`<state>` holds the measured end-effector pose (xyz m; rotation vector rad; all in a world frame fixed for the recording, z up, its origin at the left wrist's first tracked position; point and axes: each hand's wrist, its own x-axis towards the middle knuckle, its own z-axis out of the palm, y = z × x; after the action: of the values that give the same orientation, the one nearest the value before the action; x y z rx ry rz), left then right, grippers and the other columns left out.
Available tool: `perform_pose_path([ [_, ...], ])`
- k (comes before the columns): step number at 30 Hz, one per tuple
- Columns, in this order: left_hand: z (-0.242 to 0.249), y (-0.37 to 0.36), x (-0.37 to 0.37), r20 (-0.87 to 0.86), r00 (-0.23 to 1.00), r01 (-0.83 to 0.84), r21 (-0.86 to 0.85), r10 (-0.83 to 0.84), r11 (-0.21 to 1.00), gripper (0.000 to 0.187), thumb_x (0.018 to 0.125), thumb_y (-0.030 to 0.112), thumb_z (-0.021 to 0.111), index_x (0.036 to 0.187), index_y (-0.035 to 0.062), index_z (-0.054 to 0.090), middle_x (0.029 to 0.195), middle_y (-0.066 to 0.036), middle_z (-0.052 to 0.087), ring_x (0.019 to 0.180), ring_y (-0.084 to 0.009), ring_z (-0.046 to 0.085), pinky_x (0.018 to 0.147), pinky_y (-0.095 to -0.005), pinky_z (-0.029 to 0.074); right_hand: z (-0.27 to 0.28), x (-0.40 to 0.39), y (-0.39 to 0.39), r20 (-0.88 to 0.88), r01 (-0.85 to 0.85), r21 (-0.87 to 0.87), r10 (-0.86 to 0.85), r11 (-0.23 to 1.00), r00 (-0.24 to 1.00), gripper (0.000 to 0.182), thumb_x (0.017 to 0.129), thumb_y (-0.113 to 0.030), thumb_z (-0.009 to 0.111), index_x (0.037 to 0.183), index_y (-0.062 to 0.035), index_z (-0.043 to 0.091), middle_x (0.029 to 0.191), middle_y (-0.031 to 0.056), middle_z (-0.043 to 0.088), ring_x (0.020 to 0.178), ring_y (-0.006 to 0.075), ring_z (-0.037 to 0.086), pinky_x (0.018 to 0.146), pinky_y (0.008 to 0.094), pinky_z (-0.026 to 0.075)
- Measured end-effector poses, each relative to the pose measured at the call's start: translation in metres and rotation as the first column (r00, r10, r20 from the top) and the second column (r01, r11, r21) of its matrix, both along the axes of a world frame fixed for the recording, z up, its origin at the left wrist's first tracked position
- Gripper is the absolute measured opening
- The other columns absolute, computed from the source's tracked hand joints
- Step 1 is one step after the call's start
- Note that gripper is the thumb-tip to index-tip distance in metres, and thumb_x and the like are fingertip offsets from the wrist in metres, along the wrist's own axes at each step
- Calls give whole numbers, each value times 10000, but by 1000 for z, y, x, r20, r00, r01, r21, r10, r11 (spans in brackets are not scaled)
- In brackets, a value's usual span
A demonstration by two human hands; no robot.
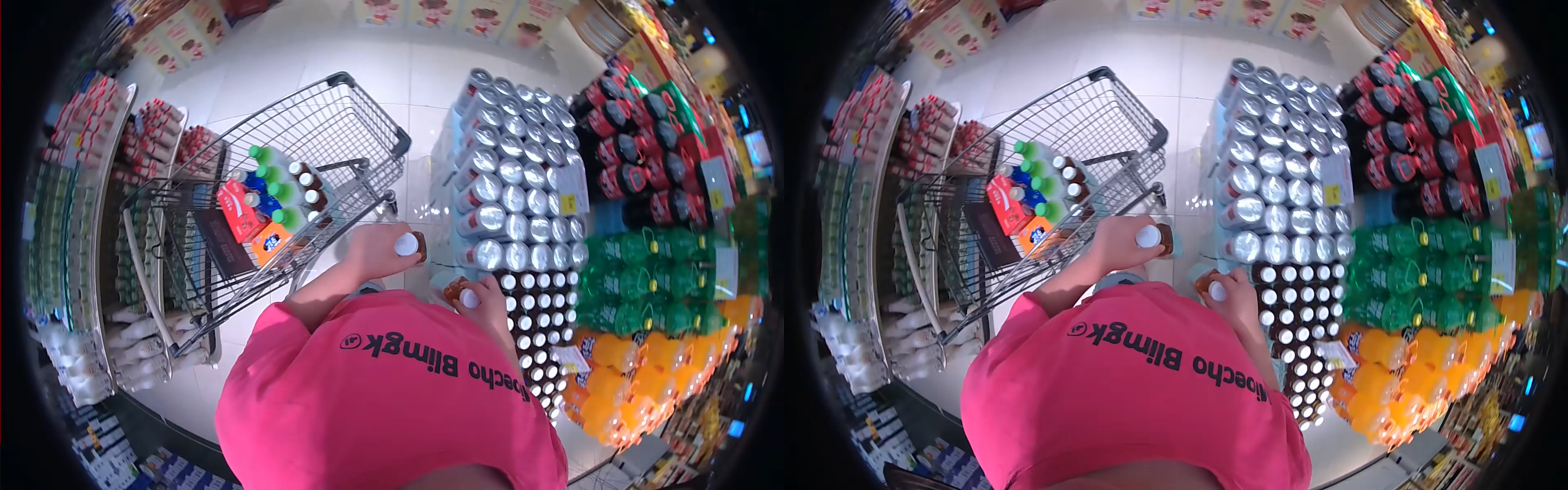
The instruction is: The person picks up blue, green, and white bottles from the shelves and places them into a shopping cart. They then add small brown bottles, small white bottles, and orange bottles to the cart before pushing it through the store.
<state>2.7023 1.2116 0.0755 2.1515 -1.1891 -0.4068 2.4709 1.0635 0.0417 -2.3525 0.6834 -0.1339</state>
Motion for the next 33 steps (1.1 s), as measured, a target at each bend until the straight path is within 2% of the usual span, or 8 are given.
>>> perform_pose_path([
  [5, 37, 52, 87, 104, 951, -285, -64, 291, 956, 334, 637, 390, 742, 804, 115, 650, 642, -112, 626, 619, -307, 627, 557, -394, 492, 16, 102, -14, 204, -95, -31, 100, 995, 974, 345, 583, -170, 794, 885, -69, 660, 921, 106, 539, 803, 285, 581, 705, 352, 487],
  [7, 44, 72, 136, 97, 920, -372, -99, 381, 923, 340, 649, 348, 760, 818, 75, 647, 659, -115, 633, 609, -280, 635, 550, -347, 483, 27, 142, -20, 288, -51, 55, 33, 997, 957, 333, 559, -107, 795, 858, -53, 660, 894, 88, 515, 831, 243, 557, 724, 323, 464],
  [13, 50, 100, 253, 256, 800, -539, -88, 542, 838, 398, 685, 431, 701, 848, 74, 634, 683, -123, 642, 660, -300, 637, 590, -387, 495, 67, 248, -40, 354, -98, -151, 146, 984, 924, 342, 581, -95, 792, 888, -51, 649, 906, 96, 523, 820, 247, 567, 695, 323, 479],
  [16, 15, 97, 300, 236, 814, -535, -53, 531, 843, 404, 695, 442, 687, 862, 79, 626, 717, -122, 647, 684, -305, 636, 609, -397, 497, 79, 313, -51, 334, -183, -123, 214, 975, 918, 325, 607, -105, 786, 895, -49, 647, 925, 96, 534, 830, 252, 574, 701, 321, 484],
  [21, -62, 83, 359, 154, 788, -614, 140, 596, 777, 487, 689, 448, 678, 1016, 91, 627, 857, -132, 656, 816, -306, 631, 707, -413, 502, 51, 437, -59, 319, -485, -184, 518, 855, 793, 323, 653, -119, 767, 941, -57, 635, 980, 98, 558, 834, 259, 597, 703, 334, 505],
  [23, -105, 82, 368, 160, 750, -658, 80, 642, 749, 479, 683, 431, 689, 1014, 92, 620, 857, -131, 655, 819, -307, 630, 698, -413, 502, 22, 488, -51, 312, -569, -166, 590, 805, 744, 331, 662, -116, 762, 960, -60, 629, 1005, 100, 570, 849, 269, 610, 710, 345, 511],
  [28, -153, 80, 372, 60, 737, -655, 310, 673, 689, 384, 690, 359, 711, 970, 113, 617, 850, -112, 650, 798, -308, 627, 670, -416, 500, -52, 586, -10, 241, -735, -140, 743, 663, 624, 338, 677, -115, 748, 991, -64, 633, 1044, 108, 627, 916, 283, 626, 777, 346, 516],
  [33, -208, 77, 359, 136, 717, -686, 313, 684, 657, 312, 707, 299, 699, 937, 115, 595, 809, -106, 635, 785, -289, 628, 651, -421, 496, -109, 642, 43, 184, -835, -82, 832, 543, 523, 287, 671, -83, 703, 949, -60, 632, 988, 96, 647, 898, 295, 615, 766, 354, 506],
])
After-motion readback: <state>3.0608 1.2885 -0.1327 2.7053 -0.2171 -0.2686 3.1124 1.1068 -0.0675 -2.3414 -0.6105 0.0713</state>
